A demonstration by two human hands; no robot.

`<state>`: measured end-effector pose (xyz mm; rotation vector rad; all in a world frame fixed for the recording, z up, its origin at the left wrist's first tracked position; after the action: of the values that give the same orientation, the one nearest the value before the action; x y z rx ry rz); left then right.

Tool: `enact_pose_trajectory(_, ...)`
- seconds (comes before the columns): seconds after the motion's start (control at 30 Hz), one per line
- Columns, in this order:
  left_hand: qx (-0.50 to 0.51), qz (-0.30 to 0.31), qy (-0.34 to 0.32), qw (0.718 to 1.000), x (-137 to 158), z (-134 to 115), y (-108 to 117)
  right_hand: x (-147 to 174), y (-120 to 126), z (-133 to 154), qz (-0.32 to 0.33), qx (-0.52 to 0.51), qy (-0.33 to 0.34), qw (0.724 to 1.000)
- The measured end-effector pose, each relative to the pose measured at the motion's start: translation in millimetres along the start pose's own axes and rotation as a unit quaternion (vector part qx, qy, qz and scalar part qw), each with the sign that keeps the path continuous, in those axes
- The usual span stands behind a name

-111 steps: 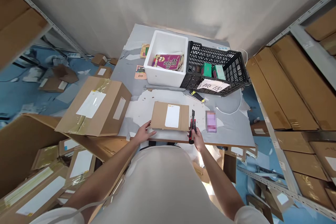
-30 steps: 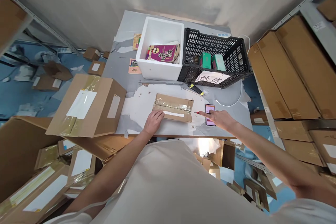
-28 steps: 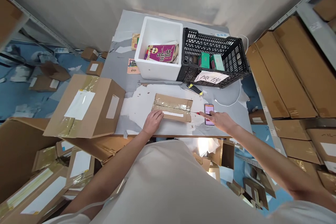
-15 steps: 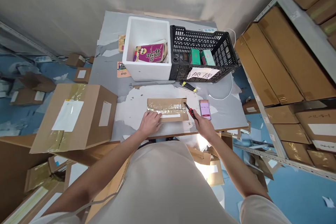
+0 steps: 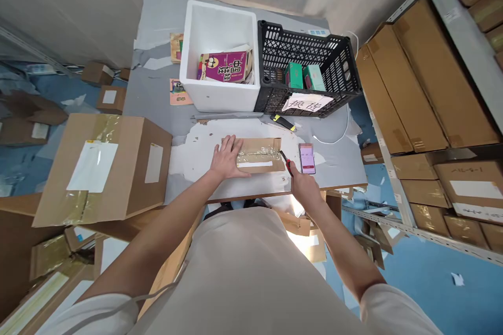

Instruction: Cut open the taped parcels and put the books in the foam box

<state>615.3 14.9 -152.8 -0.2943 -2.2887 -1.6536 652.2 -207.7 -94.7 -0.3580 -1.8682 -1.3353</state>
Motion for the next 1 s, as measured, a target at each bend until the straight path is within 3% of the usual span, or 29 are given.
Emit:
enact_pose_trajectory(0.4, 0.002, 0.018, 0.012, 1.000, 1, 0, -3, -14, 14, -1, 0.025, -0.007, 0.052, 0.998)
enact_pose_trajectory(0.63, -0.007, 0.042, 0.026, 0.999, 5, -3, -4, -4, 6, 0, 0.070, -0.004, 0.029, 0.997)
enact_pose_trajectory(0.8, 0.001, 0.040, 0.020, 0.999, 8, -6, -4, 6, -5, -2, 0.048, -0.021, 0.007, 0.999)
enact_pose_trajectory(1.0, 0.007, 0.036, 0.022, 0.999, 5, -8, -4, -4, 1, -1, 0.034, -0.062, -0.005, 0.998)
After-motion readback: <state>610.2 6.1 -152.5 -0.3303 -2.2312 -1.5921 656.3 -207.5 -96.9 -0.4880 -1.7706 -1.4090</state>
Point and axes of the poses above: each hand's wrist, its own x-axis away from the middle knuckle, its own y-axis out of the back of the hand, z = x × y, the point moved 8 cm from there along -x, towards the middle knuckle, and after that the axes turned 13 degrees about z, right-handed, at the moved point
